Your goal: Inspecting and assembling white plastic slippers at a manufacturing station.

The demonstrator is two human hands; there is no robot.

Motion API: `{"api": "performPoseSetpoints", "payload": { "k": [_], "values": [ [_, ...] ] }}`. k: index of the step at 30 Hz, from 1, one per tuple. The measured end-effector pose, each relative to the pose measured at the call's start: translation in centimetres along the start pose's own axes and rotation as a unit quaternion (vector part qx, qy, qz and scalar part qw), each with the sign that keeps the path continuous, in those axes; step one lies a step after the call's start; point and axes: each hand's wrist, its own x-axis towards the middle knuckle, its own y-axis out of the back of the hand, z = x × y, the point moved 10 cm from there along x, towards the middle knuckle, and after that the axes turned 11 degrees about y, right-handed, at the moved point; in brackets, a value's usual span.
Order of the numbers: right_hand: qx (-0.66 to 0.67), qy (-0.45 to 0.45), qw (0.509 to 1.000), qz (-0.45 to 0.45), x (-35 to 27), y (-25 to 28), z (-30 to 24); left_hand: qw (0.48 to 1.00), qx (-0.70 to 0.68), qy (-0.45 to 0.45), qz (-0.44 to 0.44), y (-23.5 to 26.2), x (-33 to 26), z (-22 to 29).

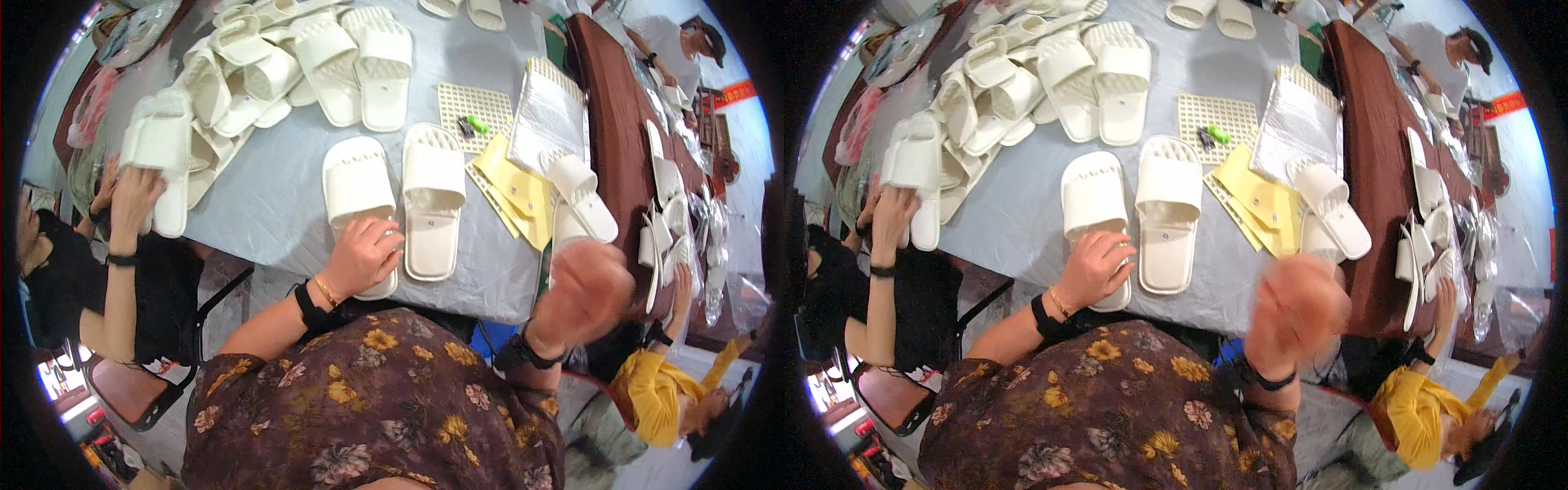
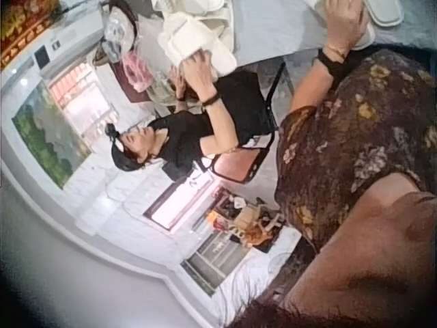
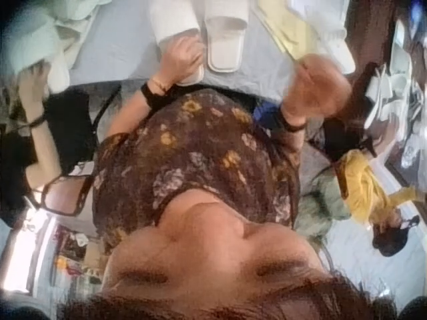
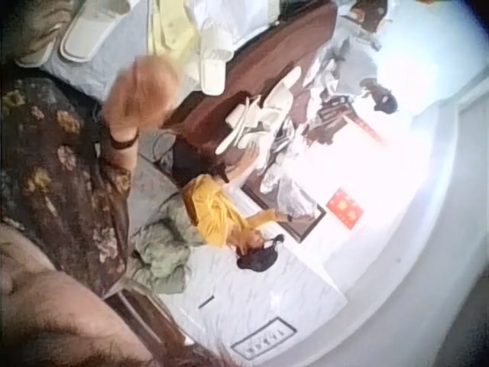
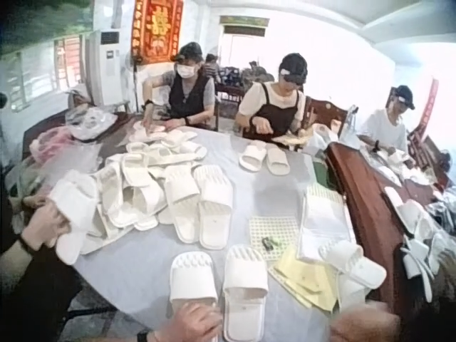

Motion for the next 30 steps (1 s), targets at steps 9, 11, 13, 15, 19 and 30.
{"api": "performPoseSetpoints", "payload": {
  "k": [9, 11, 13, 15, 19, 30],
  "values": [
    [0.046, -0.22, 0.926, -0.305, -15.9, -13.6, 12.3, 0.994, 0.058, 0.094, -0.007, -0.1, 0.8, -0.8],
    [0.077, -0.228, 0.928, -0.285, -16.2, -14.1, 11.8, 0.993, 0.051, 0.101, -0.015, -1.1, 1.6, -0.8],
    [0.113, -0.259, 0.916, -0.286, -16.8, -14.6, 11.4, 0.987, 0.091, 0.131, -0.02, -1.7, 2.4, -1.1],
    [0.124, -0.261, 0.918, -0.27, -17.5, -14.4, 11.9, 0.986, 0.104, 0.131, -0.019, -2.0, 2.9, -1.2],
    [0.161, -0.293, 0.911, -0.24, -18.7, -14.0, 12.6, 0.988, 0.067, 0.133, 0.028, -1.0, 2.5, -2.0],
    [0.139, -0.317, 0.914, -0.211, -18.4, -13.4, 12.7, 0.987, 0.057, 0.136, 0.07, 2.9, 3.5, -2.2]
  ]
}}
